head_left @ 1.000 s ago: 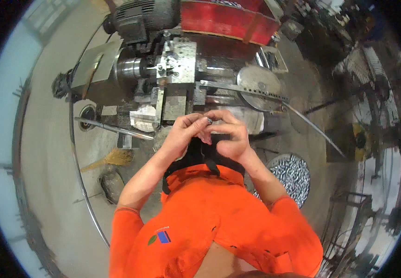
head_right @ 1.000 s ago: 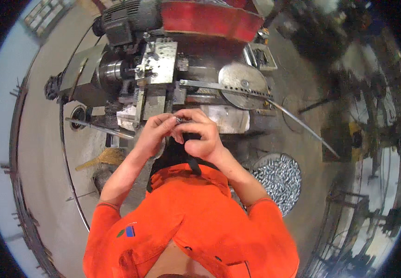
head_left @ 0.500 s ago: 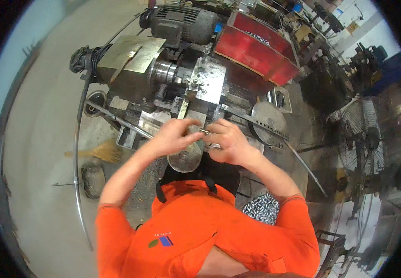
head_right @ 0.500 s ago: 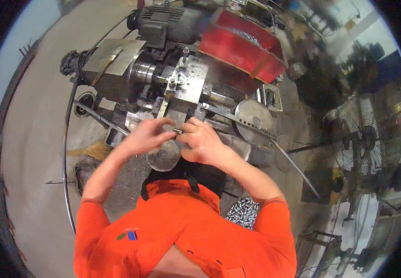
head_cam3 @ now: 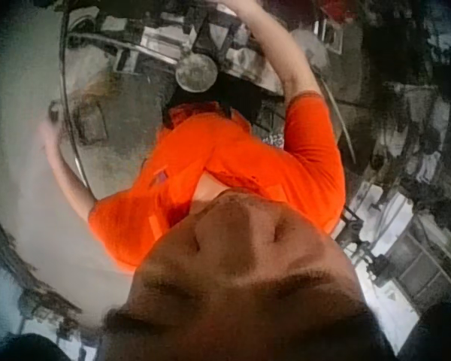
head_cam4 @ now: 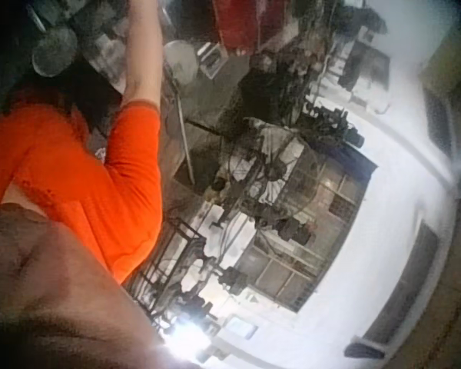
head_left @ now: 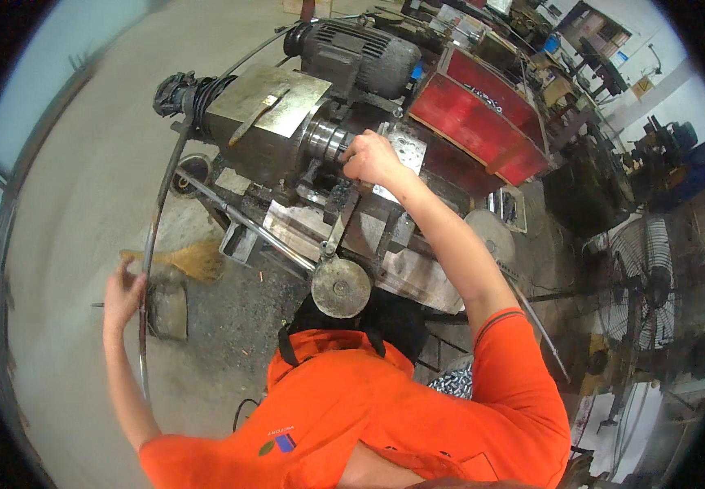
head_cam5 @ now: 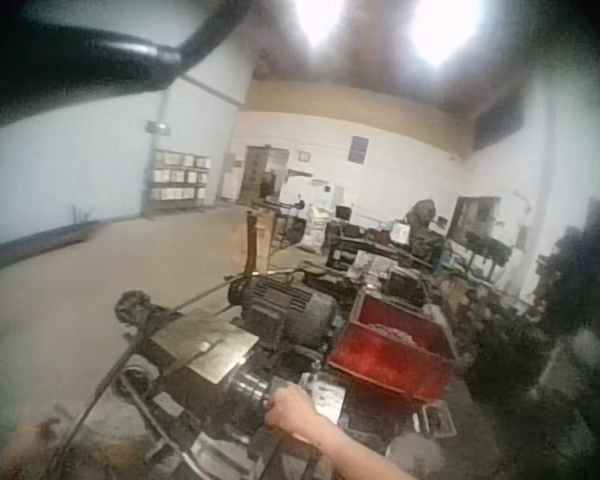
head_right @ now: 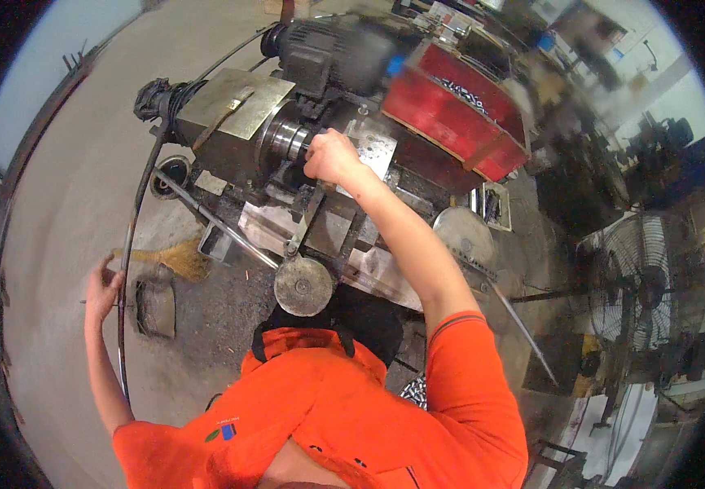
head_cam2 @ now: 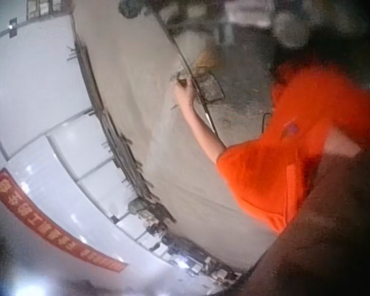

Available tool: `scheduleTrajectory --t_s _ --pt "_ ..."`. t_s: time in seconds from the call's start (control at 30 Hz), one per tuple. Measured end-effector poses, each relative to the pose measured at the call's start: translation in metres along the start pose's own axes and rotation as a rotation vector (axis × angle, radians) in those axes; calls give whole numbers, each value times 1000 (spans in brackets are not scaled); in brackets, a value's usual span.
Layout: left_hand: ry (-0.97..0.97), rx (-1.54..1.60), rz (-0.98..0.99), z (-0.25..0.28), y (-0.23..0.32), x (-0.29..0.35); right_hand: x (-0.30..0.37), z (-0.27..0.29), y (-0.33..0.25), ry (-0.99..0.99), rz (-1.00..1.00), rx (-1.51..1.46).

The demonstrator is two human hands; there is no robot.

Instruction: The person operates a metal turning machine by inserting small metal parts into the chuck, engaging the machine with a lever, and removing the processed parts. The person repeats this cycle continuously, placing finished parts into a nearby container.

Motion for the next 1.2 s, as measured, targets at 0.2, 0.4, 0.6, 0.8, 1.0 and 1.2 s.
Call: scheduleTrajectory --t_s 0.2,0.4,0.6,0.8,1.0,1.2 --pt "137 -336 -8 -34 -22 13 -5 -6 1 55 137 -35" --pt "138 -601 73 -38 -1 -1 -4 -7 2 25 184 71" --pt "268 -1019 -45 49 -88 -80 -1 -5 -2 26 141 37" --pt "282 -1021 -158 77 -127 -137 2 -2 -5 27 188 69" --pt "859 -227 -603 -24 -20 -119 53 25 1 259 206 -26" --pt "-165 -305 -247 -254 -45 -123 184 60 60 356 -95 -146"
Point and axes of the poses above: each hand's wrist, its own x-axis away from the middle knuckle, its own z-axis out of the back of the hand, y = z × x, the point moved 3 cm from there along -x, towards the middle knuckle, and after that the axes turned 1 degree about -z, right-handed, at the moved point
